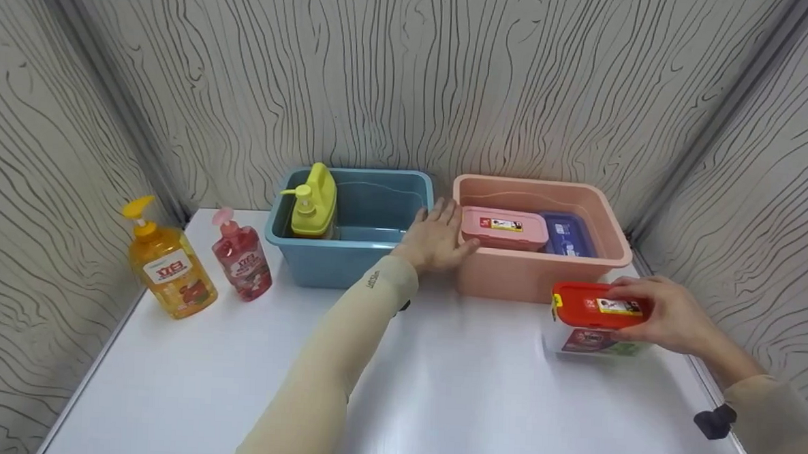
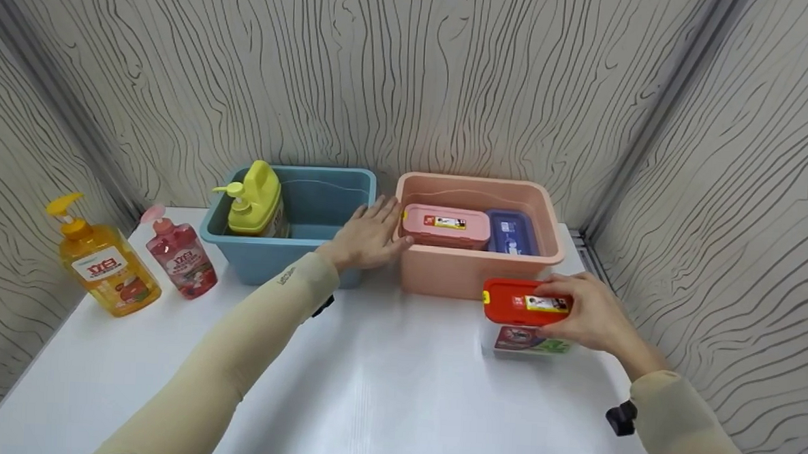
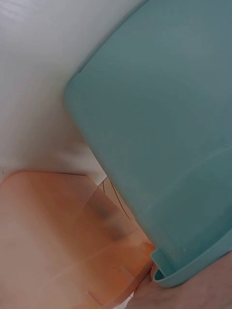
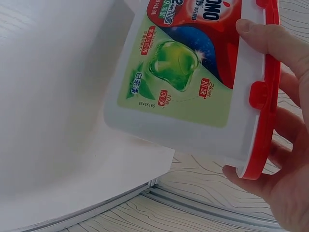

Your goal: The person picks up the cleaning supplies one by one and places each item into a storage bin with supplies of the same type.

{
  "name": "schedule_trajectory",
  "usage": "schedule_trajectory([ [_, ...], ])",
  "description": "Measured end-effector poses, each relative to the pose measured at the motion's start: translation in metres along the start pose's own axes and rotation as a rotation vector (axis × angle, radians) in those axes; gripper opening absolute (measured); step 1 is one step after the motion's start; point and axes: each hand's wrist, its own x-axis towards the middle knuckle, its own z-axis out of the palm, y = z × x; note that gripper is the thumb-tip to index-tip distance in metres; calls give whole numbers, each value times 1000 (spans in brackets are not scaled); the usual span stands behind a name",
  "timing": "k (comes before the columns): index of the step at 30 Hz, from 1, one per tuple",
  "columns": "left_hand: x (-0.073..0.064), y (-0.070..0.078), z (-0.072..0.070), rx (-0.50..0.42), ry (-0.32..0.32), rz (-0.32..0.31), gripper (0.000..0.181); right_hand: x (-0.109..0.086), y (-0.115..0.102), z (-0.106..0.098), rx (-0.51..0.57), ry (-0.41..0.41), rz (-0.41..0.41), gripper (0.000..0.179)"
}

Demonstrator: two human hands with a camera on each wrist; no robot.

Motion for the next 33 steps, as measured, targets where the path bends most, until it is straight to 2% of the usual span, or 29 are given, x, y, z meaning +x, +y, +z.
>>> schedule_trajectory([
  [6, 3, 0, 1, -2, -1, 3, 97, 0, -13, -8, -22, 2, -20, 65],
  [25, -1, 0, 0, -20, 6, -3, 99, -2, -52, -32, -66, 2, -69, 60],
  [33, -2, 2, -2, -29, 16, 0, 97, -1, -64, -44, -28, 35, -62, 60],
])
